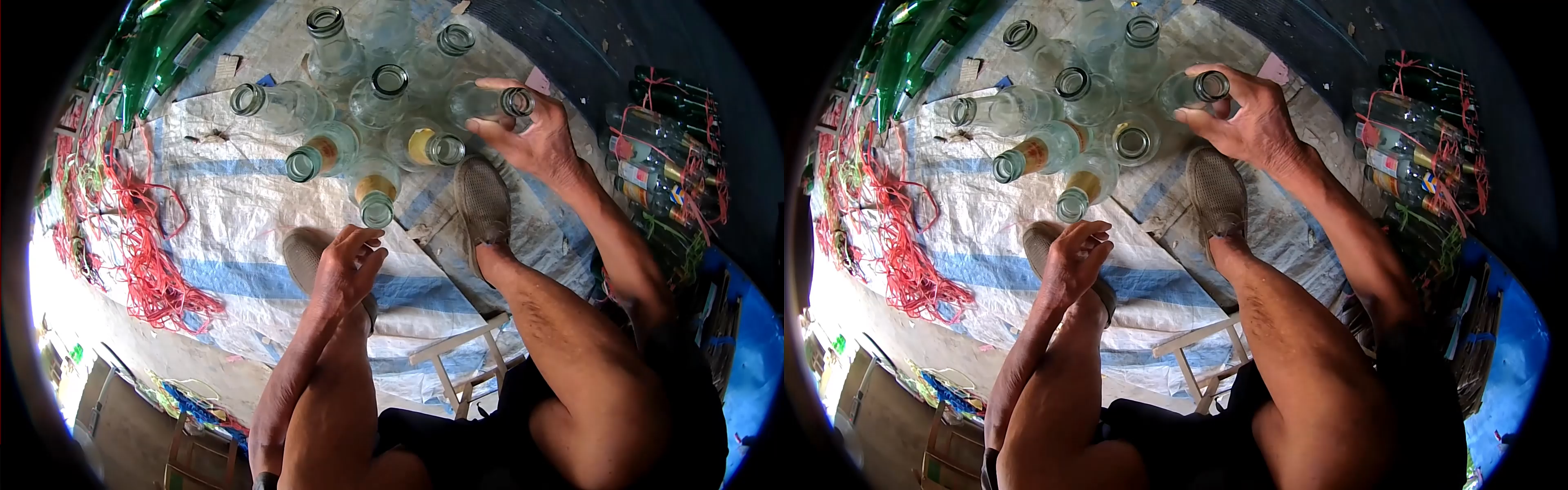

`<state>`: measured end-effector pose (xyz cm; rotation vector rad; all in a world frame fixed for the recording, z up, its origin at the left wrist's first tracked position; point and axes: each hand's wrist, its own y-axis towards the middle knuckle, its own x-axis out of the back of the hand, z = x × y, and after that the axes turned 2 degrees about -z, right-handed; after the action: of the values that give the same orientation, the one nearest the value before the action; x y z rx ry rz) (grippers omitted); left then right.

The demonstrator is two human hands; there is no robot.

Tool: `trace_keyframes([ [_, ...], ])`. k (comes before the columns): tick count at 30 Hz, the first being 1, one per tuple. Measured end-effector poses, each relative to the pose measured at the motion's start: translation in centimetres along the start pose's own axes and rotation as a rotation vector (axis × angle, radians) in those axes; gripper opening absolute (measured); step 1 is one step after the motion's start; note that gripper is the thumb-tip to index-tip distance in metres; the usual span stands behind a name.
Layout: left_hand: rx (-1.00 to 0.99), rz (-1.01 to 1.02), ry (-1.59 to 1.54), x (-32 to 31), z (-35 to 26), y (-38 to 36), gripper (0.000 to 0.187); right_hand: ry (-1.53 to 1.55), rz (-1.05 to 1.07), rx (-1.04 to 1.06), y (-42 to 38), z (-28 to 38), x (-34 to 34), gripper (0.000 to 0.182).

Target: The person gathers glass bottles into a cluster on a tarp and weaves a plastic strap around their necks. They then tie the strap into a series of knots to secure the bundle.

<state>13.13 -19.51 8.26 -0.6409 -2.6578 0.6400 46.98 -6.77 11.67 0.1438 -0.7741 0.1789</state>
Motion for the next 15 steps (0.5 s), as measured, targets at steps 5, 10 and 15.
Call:
trace_keyframes([
  [5, 0.032, -0.03, 0.034, -0.1, 1.1, 0.0, 0.03, 0.03, 0.013, -0.023, 0.2, 0.7, -0.1, 0.045],
  [10, -0.036, -0.093, 0.061, 0.0, 1.7, 0.1, 0.027, 0.089, -0.055, 0.095, 0.8, 1.0, -0.3, 0.046],
  [15, -0.076, -0.146, 0.069, 0.3, 2.0, 0.2, 0.016, 0.083, 0.045, -0.033, 0.9, 1.9, 0.8, 0.047],
])
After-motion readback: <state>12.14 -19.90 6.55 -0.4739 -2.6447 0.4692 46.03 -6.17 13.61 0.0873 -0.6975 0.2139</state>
